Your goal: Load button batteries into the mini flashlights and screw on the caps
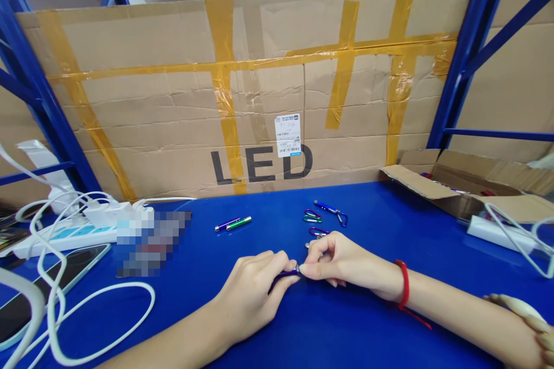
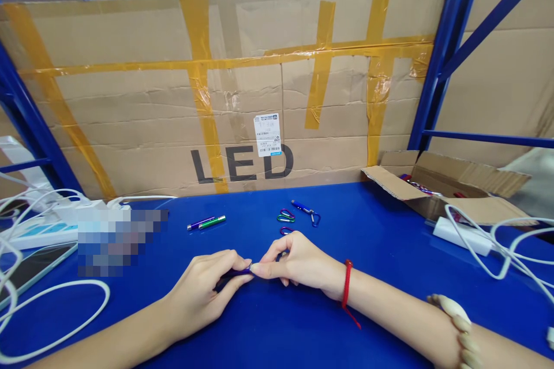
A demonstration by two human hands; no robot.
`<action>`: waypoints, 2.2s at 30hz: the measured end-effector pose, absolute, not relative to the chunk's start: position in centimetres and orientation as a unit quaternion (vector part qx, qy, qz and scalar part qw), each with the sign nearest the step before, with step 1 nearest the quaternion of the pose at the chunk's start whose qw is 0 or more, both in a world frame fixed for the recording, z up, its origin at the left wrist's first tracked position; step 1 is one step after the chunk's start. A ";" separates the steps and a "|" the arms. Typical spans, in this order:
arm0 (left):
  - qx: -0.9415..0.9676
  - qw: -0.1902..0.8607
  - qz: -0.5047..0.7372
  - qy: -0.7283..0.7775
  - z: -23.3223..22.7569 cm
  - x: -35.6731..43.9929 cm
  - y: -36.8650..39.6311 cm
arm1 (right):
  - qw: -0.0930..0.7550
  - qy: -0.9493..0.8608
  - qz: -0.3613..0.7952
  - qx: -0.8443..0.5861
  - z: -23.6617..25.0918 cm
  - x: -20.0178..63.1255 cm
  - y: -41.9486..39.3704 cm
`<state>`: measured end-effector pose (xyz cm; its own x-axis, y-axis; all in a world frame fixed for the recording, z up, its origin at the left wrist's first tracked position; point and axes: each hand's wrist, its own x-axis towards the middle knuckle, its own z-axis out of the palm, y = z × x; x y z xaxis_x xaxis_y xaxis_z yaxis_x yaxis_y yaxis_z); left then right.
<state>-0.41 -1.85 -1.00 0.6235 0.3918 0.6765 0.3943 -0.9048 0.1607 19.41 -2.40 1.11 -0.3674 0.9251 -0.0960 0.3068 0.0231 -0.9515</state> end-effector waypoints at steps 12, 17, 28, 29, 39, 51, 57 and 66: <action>-0.919 -0.073 -0.346 -0.177 -1.0 -0.5 -1.8 | 0.307 -0.658 0.546 -0.417 1.1 19.4 -2.4; -0.933 -0.052 -0.329 -0.137 -0.9 -0.7 -2.0 | 0.299 -0.692 0.530 -0.388 0.7 19.5 -2.4; -0.923 -0.030 -0.354 -0.152 -1.1 -0.6 -1.9 | 0.359 -0.712 0.464 -0.386 1.1 19.0 -3.6; -0.923 -0.028 -0.352 -0.152 -1.0 -0.6 -2.0 | 0.354 -0.711 0.471 -0.384 1.1 19.0 -3.6; -0.922 -0.011 -0.331 -0.200 -1.2 -0.6 -1.8 | 0.291 -0.680 0.521 -0.426 1.1 18.9 -2.8; -0.918 -0.018 -0.338 -0.206 -1.0 -0.4 -1.7 | 0.282 -0.666 0.513 -0.462 1.0 18.9 -2.6; -0.920 -0.017 -0.332 -0.207 -1.0 -0.5 -1.6 | 0.288 -0.664 0.519 -0.455 1.3 18.7 -2.8; -0.922 -0.003 -0.327 -0.207 -1.0 -0.6 -1.7 | 0.288 -0.679 0.519 -0.431 1.0 19.2 -2.6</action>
